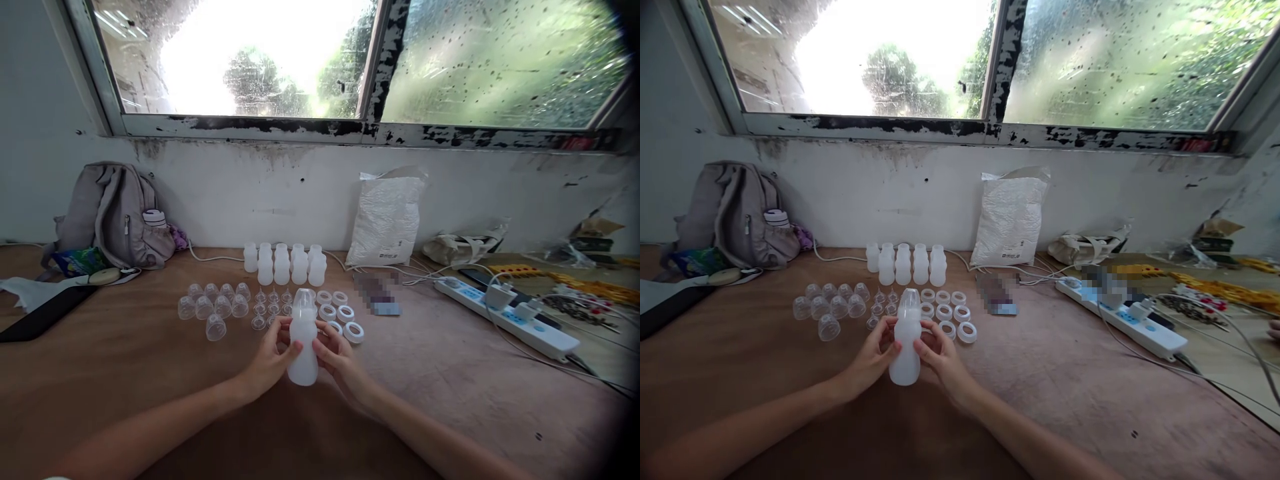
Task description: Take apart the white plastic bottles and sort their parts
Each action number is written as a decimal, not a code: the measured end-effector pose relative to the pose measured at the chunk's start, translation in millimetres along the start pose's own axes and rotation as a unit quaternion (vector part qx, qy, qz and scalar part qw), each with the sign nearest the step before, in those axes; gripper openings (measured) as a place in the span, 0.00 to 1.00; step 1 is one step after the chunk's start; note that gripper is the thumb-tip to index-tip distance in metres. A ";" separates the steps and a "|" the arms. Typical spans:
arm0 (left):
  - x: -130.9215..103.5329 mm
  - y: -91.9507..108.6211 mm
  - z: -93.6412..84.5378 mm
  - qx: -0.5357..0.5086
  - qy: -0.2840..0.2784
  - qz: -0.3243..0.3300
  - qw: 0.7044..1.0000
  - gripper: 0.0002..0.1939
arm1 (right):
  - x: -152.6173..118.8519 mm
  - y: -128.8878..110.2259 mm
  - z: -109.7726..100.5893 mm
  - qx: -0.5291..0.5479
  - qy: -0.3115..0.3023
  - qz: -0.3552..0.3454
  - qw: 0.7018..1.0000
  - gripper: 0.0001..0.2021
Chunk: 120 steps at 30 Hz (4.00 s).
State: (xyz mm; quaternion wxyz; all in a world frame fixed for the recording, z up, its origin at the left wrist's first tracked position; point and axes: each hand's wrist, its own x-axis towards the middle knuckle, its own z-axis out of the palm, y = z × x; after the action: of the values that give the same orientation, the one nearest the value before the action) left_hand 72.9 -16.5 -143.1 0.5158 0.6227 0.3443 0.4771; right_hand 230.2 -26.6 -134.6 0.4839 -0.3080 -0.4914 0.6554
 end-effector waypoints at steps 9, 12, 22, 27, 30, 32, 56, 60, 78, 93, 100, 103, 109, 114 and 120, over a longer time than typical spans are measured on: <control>2.5 12.8 -1.0 -0.069 0.000 -0.041 0.997 0.23 | 4.1 -3.2 -7.6 0.025 0.020 0.004 0.999 0.14; 1.9 14.6 0.4 -0.029 -0.021 -0.056 0.998 0.22 | 4.7 -1.4 -6.8 0.003 0.018 -0.002 1.000 0.14; 55.4 64.3 -95.6 0.171 0.106 0.050 0.978 0.29 | 4.4 -3.9 -9.7 -0.160 0.043 -0.069 0.984 0.10; 125.4 50.0 -198.8 0.309 0.167 0.004 0.936 0.27 | 4.7 -3.4 -9.6 -0.185 0.039 -0.053 0.980 0.11; 147.2 22.9 -226.2 0.310 0.154 -0.029 0.938 0.24 | 4.1 -1.7 -8.6 -0.210 0.047 -0.052 0.975 0.12; 154.4 5.1 -232.1 0.309 0.148 -0.043 0.939 0.24 | 3.6 -0.1 -8.7 -0.221 0.052 -0.055 0.972 0.12; 169.3 -22.4 -224.5 0.322 0.141 -0.003 0.936 0.37 | 4.7 17.8 -12.5 -0.244 0.025 -0.067 0.967 0.09; 155.3 0.2 -221.9 0.404 0.185 0.051 0.894 0.37 | 4.9 16.6 -12.5 -0.256 0.036 -0.074 0.963 0.09; 198.5 10.9 -170.6 0.643 0.046 0.000 0.764 0.10 | -3.8 7.6 -9.6 -0.267 0.055 -0.104 0.956 0.08; 72.3 99.7 -113.2 0.665 0.128 0.145 0.721 0.13 | -5.7 4.9 -6.4 -0.275 0.047 -0.105 0.954 0.07; -28.5 51.1 -63.5 0.556 -0.064 0.287 0.778 0.08 | -4.3 -1.6 -1.2 -0.412 -0.046 -0.207 0.886 0.20; -33.6 33.7 -53.5 0.563 -0.101 0.291 0.767 0.08 | -2.0 3.3 3.1 -0.462 -0.099 -0.218 0.854 0.21; -19.0 30.5 -42.7 0.492 -0.086 0.226 0.836 0.09 | 11.6 17.5 2.6 -0.456 -0.085 -0.181 0.868 0.19; -16.8 18.7 -46.9 0.419 -0.043 0.151 0.894 0.24 | 18.4 16.3 2.2 -0.438 -0.083 -0.138 0.885 0.19; -12.6 11.9 -65.8 0.370 0.006 0.128 0.920 0.16 | 15.6 12.5 -1.0 -0.480 -0.084 -0.128 0.864 0.19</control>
State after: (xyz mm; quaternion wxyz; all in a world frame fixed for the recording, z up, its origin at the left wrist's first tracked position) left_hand 5.8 -10.2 -133.7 0.1806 0.8053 0.4164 0.3813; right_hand 221.6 -12.3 -145.6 0.3130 -0.3800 -0.8191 0.2945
